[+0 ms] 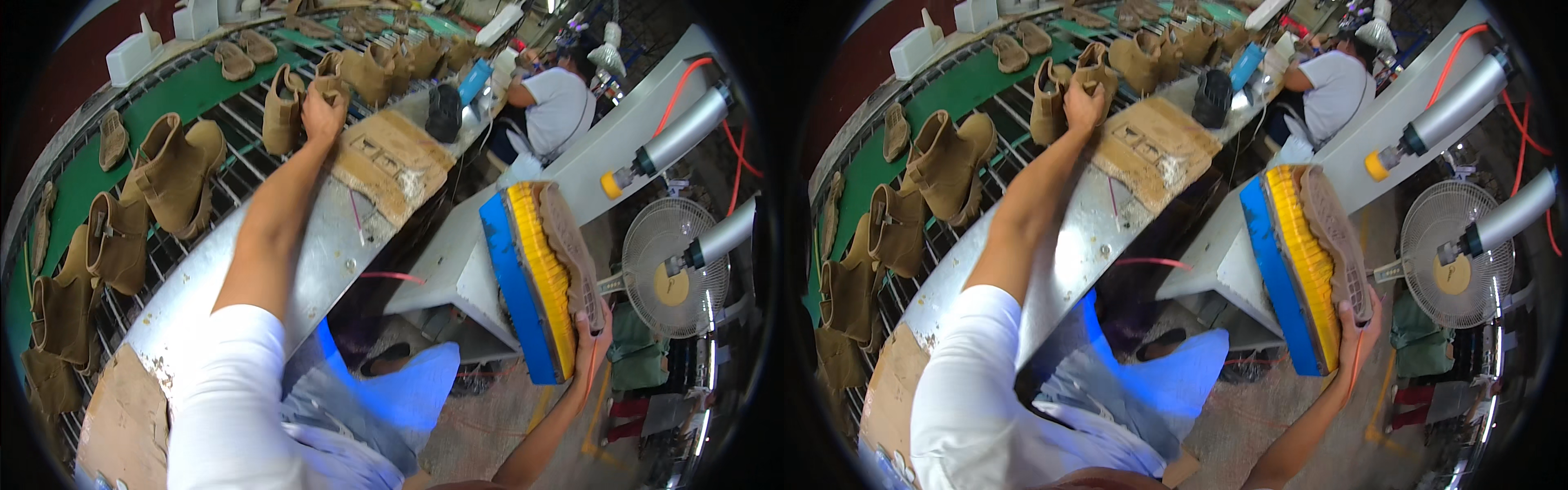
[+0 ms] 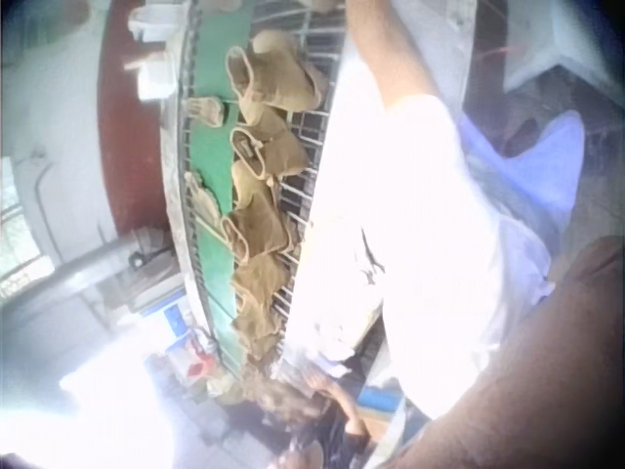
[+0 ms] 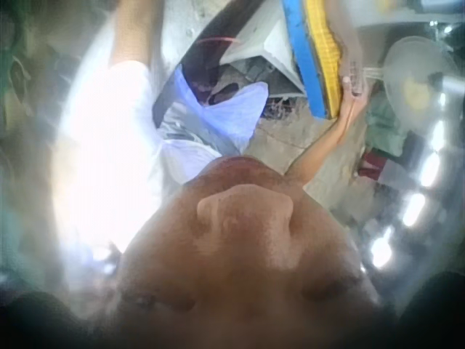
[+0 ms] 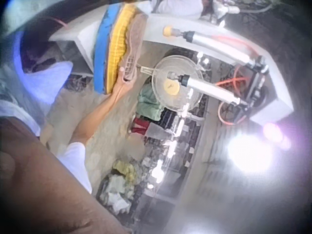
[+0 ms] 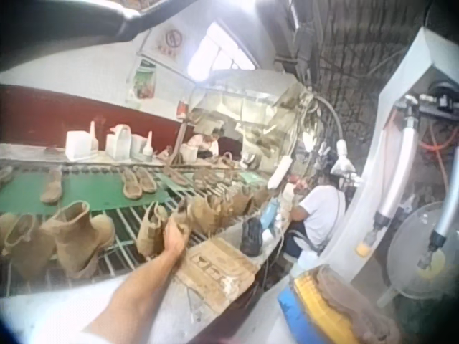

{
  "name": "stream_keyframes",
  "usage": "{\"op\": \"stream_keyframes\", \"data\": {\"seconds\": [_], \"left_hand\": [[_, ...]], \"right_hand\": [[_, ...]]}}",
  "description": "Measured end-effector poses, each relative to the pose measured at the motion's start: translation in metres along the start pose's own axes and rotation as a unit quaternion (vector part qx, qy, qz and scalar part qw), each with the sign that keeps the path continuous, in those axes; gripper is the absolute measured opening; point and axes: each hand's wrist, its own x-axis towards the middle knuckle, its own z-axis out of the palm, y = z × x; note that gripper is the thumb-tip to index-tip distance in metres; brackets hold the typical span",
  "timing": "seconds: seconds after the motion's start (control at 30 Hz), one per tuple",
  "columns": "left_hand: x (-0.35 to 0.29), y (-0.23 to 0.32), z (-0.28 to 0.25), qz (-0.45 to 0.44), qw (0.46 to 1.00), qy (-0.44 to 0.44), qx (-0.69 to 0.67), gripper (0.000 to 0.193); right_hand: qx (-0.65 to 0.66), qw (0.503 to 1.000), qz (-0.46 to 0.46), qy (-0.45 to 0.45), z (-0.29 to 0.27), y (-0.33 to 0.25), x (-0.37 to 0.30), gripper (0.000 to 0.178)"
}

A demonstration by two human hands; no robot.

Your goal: The person picks up a boot from a conveyor belt, applies a liquid substance along the sole edge using a pen-like tool, and then places the boot into a mechanical press.

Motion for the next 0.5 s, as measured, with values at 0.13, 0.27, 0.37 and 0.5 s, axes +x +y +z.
{"op": "stream_keyframes", "data": {"seconds": [0.13,0.27,0.37,0.5], "left_hand": [[0.061,-0.05,-0.023,-0.012,1.0,0.021,-0.009,0.074],[-0.073,0.025,-0.071,0.107,0.954,-0.239,-0.143,0.072],[-0.149,0.122,-0.19,-0.226,0.706,-0.558,-0.372,0.061],[-0.139,0.128,-0.245,-0.27,0.795,-0.392,-0.375,0.042]], "right_hand": [[0.12,0.992,-0.036,-0.022,0.023,-0.017,0.003,0.076],[0.157,0.986,-0.038,-0.048,-0.007,-0.048,-0.035,0.096],[0.255,0.937,0.004,-0.24,0.02,-0.087,-0.049,0.101],[0.307,0.891,-0.09,-0.322,0.09,-0.116,-0.046,0.084]]}}
